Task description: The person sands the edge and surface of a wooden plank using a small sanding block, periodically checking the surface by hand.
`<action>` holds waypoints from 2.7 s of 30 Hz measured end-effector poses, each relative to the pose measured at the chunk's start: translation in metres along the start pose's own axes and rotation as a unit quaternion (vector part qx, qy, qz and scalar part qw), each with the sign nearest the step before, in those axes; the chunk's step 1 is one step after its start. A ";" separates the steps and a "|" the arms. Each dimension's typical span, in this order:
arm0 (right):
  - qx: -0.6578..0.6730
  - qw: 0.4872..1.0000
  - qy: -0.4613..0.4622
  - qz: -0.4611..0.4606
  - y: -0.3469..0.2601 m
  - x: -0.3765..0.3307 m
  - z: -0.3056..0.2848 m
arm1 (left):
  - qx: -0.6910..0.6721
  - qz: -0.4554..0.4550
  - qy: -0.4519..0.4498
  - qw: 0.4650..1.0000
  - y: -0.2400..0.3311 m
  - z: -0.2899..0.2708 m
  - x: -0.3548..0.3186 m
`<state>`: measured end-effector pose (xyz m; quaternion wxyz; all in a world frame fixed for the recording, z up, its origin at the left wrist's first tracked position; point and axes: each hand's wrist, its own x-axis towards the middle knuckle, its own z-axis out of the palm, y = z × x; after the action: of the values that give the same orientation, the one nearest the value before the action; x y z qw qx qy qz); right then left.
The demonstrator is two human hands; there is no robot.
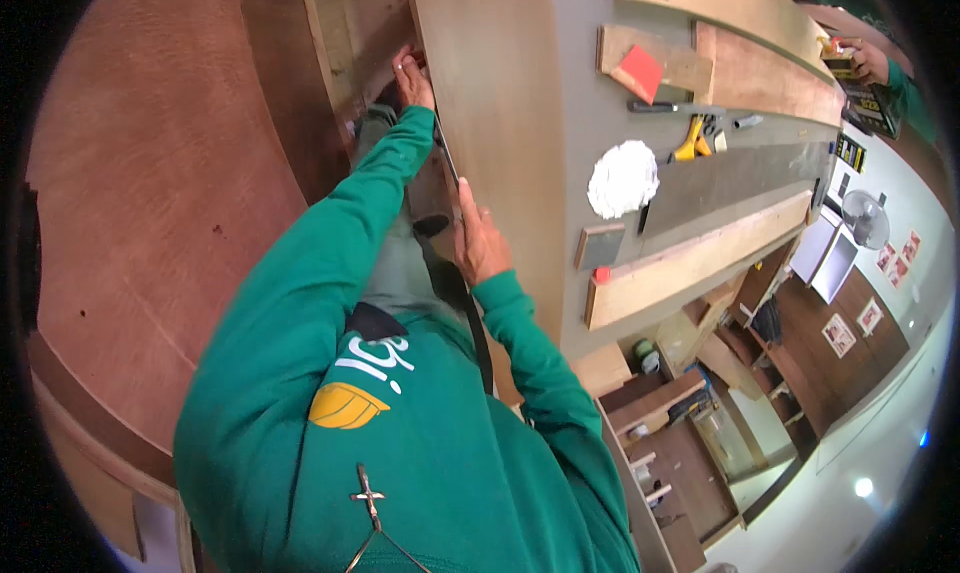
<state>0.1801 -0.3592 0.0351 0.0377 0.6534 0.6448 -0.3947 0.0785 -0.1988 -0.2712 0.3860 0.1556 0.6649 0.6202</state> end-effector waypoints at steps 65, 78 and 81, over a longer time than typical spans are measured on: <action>0.018 0.999 0.001 0.026 0.118 -0.161 0.094 | 0.045 -0.104 -0.122 0.986 -0.059 -0.098 -0.168; 0.250 0.944 0.216 0.008 0.162 -0.283 0.042 | 0.079 -0.089 -0.068 0.991 0.148 -0.181 0.028; 0.235 0.943 0.237 -0.011 0.178 -0.312 0.055 | 0.074 -0.051 -0.114 0.989 0.176 -0.170 -0.005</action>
<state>0.3544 -0.6731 0.0911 -0.2753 0.7113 0.5315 -0.3686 -0.0865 -0.2903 -0.1146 0.4777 0.2193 0.6676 0.5273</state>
